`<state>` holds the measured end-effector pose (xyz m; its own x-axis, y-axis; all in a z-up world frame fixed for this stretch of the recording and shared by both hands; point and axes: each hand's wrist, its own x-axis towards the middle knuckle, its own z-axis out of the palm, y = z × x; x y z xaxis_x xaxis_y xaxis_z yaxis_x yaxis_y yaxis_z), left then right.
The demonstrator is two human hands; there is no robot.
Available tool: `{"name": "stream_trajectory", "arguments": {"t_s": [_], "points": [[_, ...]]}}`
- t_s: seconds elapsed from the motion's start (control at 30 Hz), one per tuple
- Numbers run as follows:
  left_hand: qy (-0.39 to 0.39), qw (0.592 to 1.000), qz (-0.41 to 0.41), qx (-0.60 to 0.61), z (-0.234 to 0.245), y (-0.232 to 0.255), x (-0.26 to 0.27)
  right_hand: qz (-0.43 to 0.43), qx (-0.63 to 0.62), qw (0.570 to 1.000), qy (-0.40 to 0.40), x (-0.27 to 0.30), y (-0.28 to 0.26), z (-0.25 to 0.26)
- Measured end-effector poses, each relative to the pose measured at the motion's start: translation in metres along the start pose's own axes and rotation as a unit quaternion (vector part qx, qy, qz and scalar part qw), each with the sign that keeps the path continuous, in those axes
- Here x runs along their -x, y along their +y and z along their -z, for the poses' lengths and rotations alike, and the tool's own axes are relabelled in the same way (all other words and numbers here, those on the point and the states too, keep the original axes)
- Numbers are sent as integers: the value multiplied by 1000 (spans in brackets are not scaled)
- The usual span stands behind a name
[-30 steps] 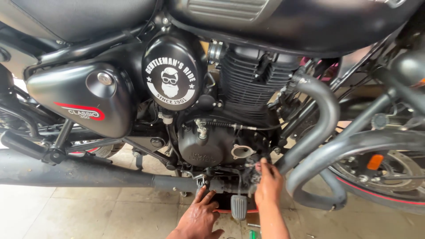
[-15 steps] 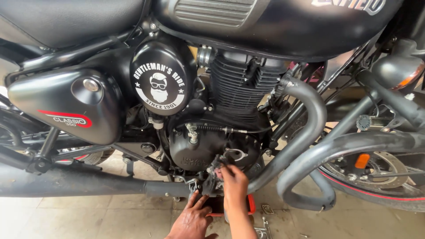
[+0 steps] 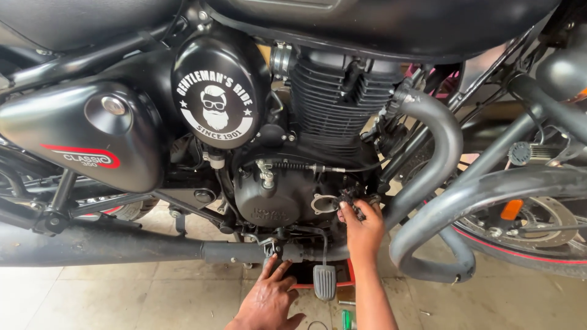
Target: Cleaning and inspecting the oil filter area on a motorcycle engine.
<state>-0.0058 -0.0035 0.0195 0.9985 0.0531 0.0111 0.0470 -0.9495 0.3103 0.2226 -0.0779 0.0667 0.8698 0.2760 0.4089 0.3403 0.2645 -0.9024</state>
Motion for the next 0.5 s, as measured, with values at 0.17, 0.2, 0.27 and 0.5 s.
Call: {"name": "stream_trajectory", "arguments": {"t_s": [0.17, 0.2, 0.27, 0.5], "points": [[13, 1000, -1, -1, 2, 2, -1, 40, 60, 997, 1, 0, 13, 5], [15, 1000, -1, -4, 0, 2, -1, 38, 48, 998, 5, 0, 15, 5], [18, 1000, -1, -1, 1, 2, 0, 54, 56, 997, -3, 1, 11, 7], [39, 999, -12, 18, 0, 1, 1, -20, 42, 992, 115, 31, 36, 20]]}}
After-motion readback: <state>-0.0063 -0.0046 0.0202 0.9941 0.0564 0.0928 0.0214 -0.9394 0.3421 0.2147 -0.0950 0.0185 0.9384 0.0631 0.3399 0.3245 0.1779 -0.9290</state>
